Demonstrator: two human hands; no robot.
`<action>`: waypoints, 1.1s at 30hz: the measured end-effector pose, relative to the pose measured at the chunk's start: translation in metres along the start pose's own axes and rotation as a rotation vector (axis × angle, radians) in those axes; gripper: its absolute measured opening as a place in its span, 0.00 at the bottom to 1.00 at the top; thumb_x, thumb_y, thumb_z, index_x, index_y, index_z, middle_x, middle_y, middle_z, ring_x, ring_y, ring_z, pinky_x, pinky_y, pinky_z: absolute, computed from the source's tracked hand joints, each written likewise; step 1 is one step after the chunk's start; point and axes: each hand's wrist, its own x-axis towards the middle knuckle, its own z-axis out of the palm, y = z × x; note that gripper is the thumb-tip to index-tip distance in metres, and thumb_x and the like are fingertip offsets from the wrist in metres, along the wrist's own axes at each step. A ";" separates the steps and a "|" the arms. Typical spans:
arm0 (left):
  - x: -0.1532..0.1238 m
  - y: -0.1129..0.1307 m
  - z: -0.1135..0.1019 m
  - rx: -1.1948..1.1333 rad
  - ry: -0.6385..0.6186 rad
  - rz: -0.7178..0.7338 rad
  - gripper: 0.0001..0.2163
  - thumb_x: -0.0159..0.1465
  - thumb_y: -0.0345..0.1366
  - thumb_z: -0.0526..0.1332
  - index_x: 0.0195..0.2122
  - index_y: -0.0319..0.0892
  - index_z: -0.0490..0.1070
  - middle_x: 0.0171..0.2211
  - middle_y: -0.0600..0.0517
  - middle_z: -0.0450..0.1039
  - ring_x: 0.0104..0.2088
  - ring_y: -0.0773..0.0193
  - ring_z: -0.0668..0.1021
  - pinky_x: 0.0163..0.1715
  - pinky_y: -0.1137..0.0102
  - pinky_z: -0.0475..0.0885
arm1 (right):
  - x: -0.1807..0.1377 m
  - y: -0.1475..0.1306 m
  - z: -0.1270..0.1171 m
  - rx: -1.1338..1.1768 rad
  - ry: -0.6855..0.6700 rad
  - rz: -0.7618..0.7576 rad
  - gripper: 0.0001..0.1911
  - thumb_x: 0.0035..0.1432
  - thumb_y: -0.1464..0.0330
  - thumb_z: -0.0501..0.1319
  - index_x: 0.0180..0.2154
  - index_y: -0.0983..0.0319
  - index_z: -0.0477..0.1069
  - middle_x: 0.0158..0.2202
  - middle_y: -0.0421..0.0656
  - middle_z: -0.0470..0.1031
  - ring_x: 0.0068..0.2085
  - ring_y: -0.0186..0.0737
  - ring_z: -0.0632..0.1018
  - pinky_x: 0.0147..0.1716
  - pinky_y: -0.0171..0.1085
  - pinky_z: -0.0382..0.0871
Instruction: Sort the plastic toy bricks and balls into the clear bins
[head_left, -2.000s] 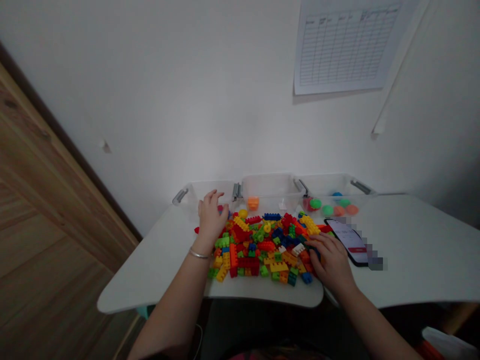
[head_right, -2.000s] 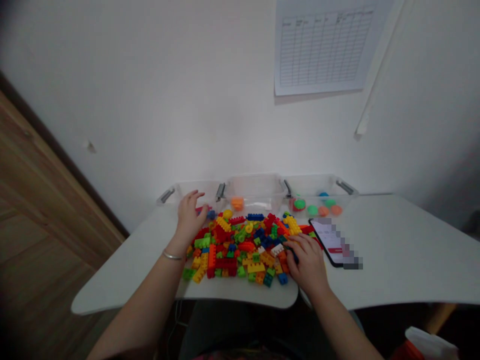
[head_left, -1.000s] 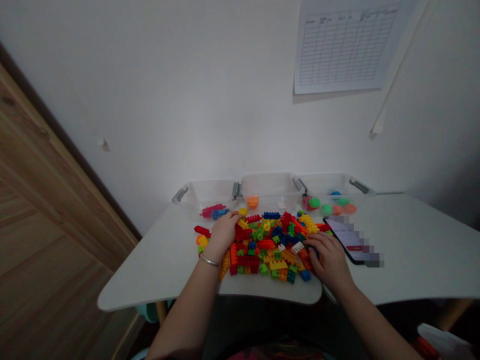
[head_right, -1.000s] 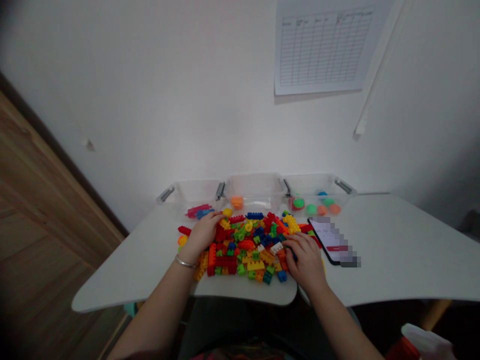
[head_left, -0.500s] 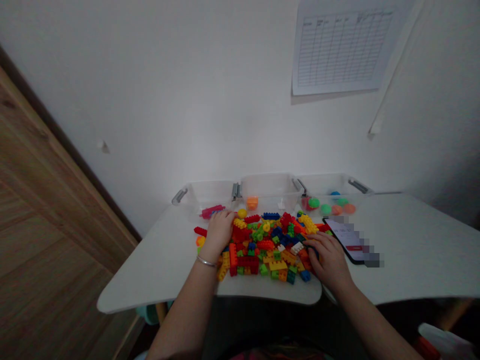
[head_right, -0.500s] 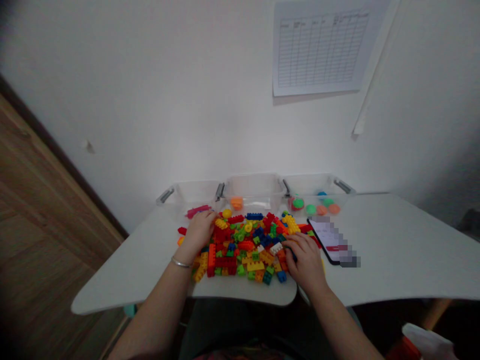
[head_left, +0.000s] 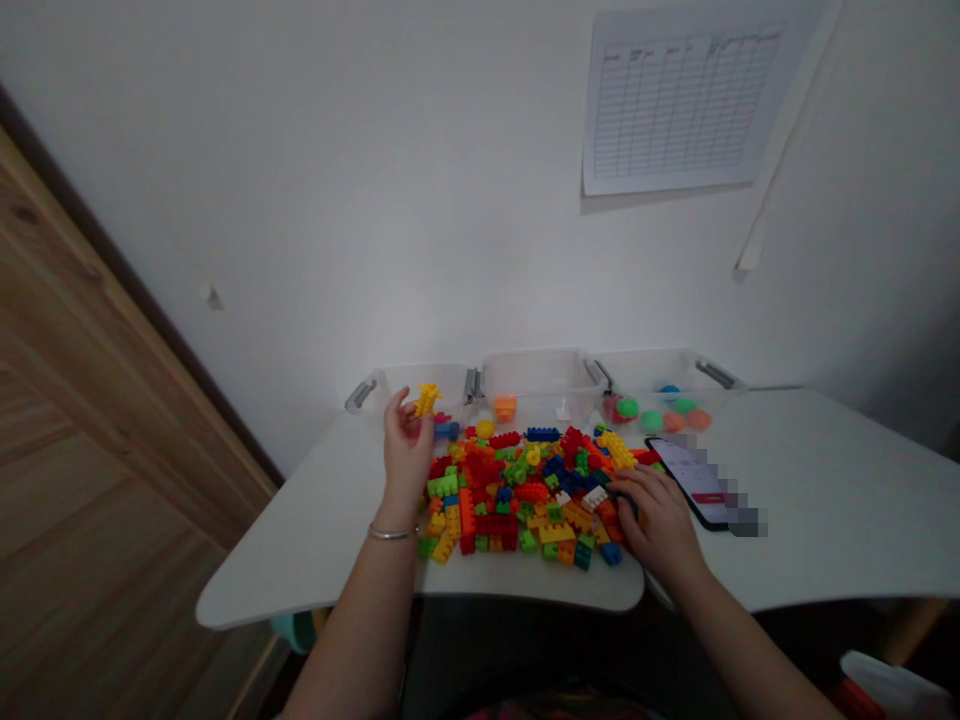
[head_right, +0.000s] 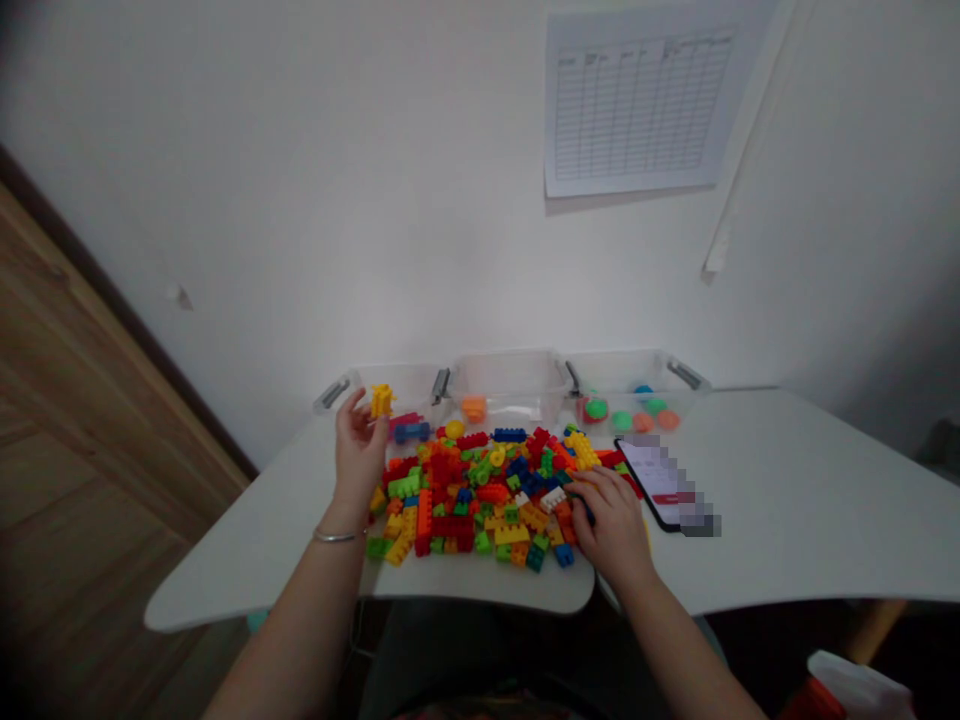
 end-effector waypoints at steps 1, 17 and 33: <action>0.003 -0.001 -0.001 -0.016 0.046 -0.020 0.21 0.63 0.37 0.57 0.57 0.45 0.58 0.47 0.46 0.69 0.44 0.64 0.76 0.45 0.68 0.74 | 0.000 0.000 0.000 -0.001 0.003 -0.003 0.10 0.58 0.69 0.56 0.40 0.59 0.74 0.44 0.46 0.76 0.52 0.50 0.72 0.52 0.52 0.67; 0.078 -0.023 -0.015 0.457 -0.419 -0.069 0.17 0.58 0.34 0.60 0.49 0.42 0.71 0.47 0.47 0.76 0.41 0.62 0.78 0.45 0.66 0.73 | -0.002 0.002 0.004 0.031 -0.018 -0.023 0.09 0.60 0.70 0.56 0.38 0.60 0.75 0.43 0.47 0.76 0.50 0.50 0.71 0.51 0.52 0.68; 0.087 -0.016 0.018 0.843 -0.493 -0.340 0.14 0.58 0.47 0.60 0.39 0.46 0.79 0.41 0.47 0.81 0.48 0.50 0.78 0.50 0.60 0.65 | 0.000 -0.001 0.002 0.027 -0.028 -0.021 0.09 0.60 0.70 0.55 0.38 0.59 0.75 0.43 0.46 0.77 0.51 0.49 0.72 0.51 0.51 0.68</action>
